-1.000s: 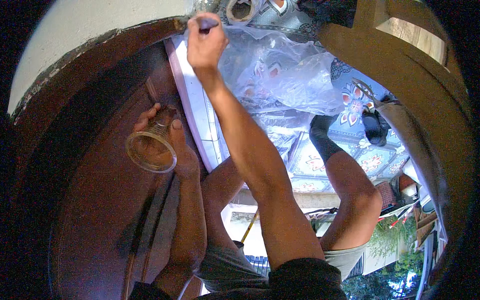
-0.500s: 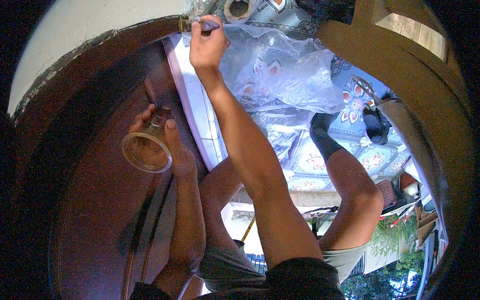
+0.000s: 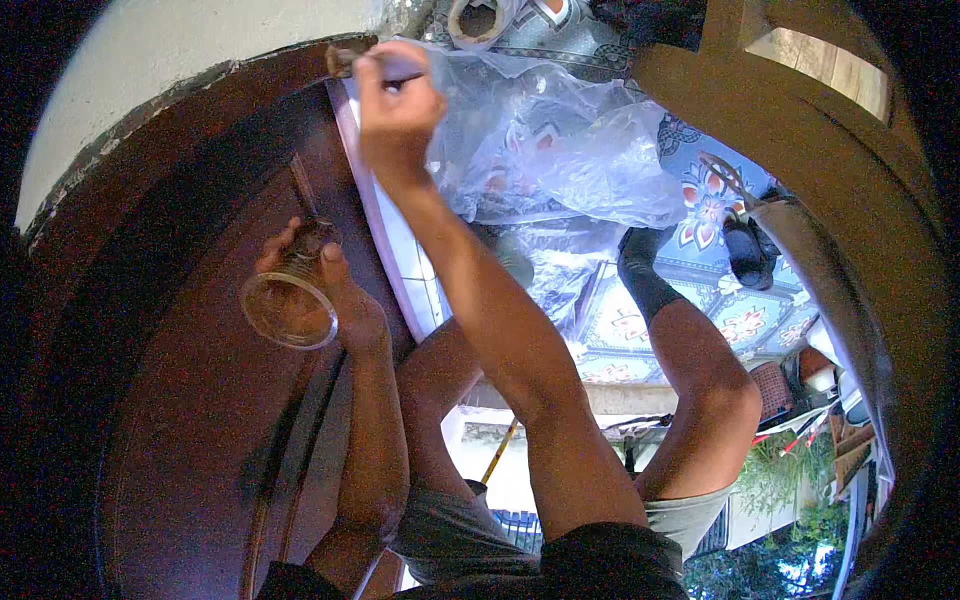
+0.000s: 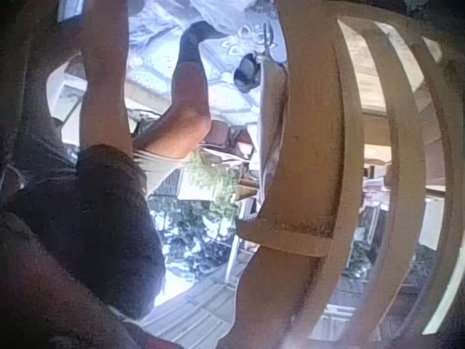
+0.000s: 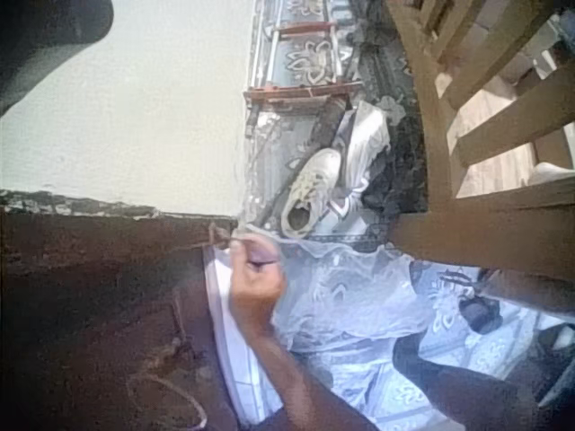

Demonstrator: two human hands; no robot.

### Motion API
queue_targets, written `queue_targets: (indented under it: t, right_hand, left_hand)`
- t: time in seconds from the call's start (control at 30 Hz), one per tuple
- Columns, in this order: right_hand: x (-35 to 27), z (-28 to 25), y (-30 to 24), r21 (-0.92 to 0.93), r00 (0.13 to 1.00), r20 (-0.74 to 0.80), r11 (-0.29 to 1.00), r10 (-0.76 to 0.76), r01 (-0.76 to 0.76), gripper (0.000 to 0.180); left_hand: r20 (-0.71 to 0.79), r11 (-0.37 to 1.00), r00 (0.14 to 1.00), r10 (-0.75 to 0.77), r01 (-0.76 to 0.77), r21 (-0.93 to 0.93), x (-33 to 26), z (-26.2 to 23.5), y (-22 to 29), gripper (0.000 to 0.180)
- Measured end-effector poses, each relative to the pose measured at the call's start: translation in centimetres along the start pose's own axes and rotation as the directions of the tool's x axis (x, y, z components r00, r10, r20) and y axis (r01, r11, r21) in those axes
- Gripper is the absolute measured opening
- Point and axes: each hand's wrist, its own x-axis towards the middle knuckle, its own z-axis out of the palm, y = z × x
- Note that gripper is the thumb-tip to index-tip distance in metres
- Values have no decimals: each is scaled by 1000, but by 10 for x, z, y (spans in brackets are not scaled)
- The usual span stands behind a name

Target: Apply stain or paint to the outer edge of a wooden door frame using a brush.

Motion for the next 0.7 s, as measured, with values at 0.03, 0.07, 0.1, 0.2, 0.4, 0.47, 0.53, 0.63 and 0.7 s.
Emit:
queue_targets:
  t: [0.03,0.07,0.1,0.2,0.4,0.47,0.53,0.63,0.7]
  right_hand:
    - [-11,1,-4,-53,998,41,998,41,-39,16]
    - [-22,-3,-10,-42,1000,21,999,1,0,16]
    - [-30,-6,-16,90,998,15,994,67,-68,17]
    - [-31,-31,-24,193,998,-11,980,60,-57,23]
    - [41,-81,33,-248,892,309,934,329,-259,29]
    - [64,-74,67,-463,590,708,886,388,-27,47]
    - [82,-58,102,-621,506,658,782,559,-57,49]
    - [105,-84,134,-856,304,497,517,813,17,62]
    - [114,-131,135,-909,183,416,404,890,101,68]
  left_hand:
    - [-30,999,999,-23,22,-34,-1,0,0,49]
    - [-30,999,999,-25,25,-32,-1,-2,-1,49]
    - [-42,1000,999,-17,18,8,1,-4,-3,49]
    - [-60,998,997,-42,44,39,7,-11,-6,47]
    - [-132,994,987,-90,80,-78,-1,-5,-12,44]
    - [-145,991,984,-107,94,-94,-3,-4,-12,44]
    - [-119,986,985,-127,112,-122,-4,-7,-9,44]
    - [-140,984,985,-98,75,-161,-1,-5,-7,45]
    - [-95,994,993,-70,61,-88,3,-9,-4,45]
